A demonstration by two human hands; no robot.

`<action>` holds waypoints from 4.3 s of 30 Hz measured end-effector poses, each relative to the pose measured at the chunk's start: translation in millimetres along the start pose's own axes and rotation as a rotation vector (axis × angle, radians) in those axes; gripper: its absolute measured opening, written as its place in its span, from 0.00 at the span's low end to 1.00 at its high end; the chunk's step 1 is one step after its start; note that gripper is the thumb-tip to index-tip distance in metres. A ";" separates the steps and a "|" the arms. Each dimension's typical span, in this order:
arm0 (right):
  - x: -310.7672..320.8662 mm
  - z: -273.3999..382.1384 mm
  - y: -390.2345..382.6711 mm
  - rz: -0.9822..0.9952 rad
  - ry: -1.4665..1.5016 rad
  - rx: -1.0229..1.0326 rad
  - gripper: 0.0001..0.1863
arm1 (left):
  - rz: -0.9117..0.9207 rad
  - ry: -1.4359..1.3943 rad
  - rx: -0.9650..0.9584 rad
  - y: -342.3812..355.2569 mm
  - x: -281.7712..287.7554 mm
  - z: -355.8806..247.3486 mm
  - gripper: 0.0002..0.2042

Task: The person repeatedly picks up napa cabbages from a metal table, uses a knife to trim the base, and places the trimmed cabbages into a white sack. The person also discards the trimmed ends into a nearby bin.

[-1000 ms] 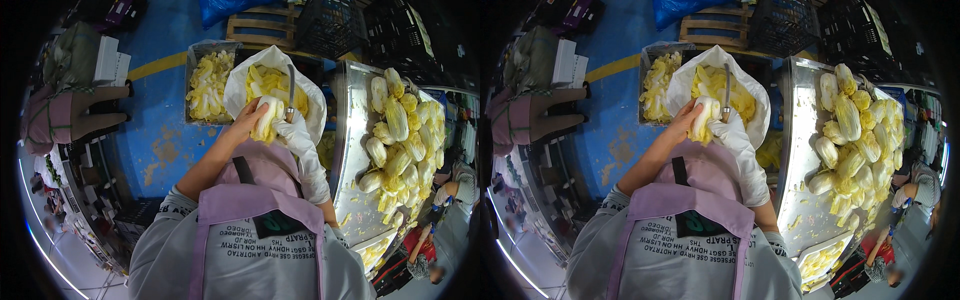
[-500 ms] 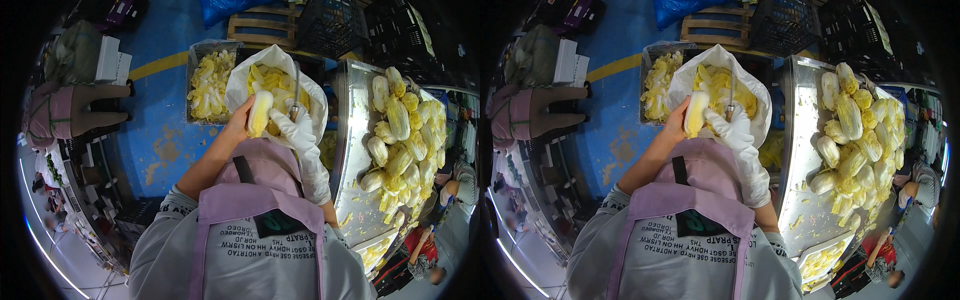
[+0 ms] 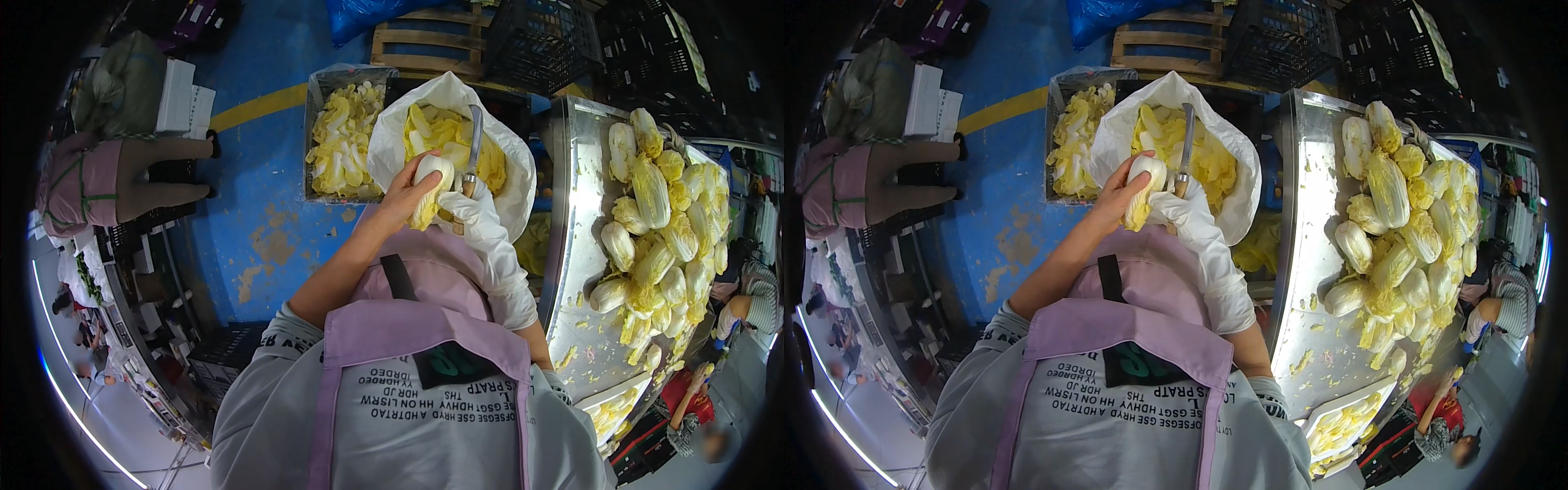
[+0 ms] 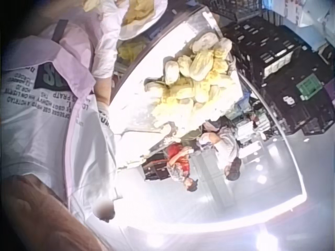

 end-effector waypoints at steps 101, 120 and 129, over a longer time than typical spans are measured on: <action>29.7 -26.6 10.8 -0.082 -0.353 0.203 0.18 | 0.042 0.183 -0.003 -2.8 1.7 13.0 0.19; 53.6 -1.6 3.6 -0.230 0.067 0.273 0.16 | -0.232 -0.198 -0.047 4.8 9.0 15.5 0.20; 61.3 -7.9 2.0 -0.351 -0.308 0.316 0.16 | -0.333 -0.378 -0.214 4.5 36.2 -0.6 0.20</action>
Point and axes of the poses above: each hand's wrist, its own y-axis towards the middle knuckle, its own x-axis out of the back of the hand, z = x × y, the point moved 1 cm from there along y, towards the middle knuckle, and after that the axes turned 11 degrees about z, right-handed, at the moved point
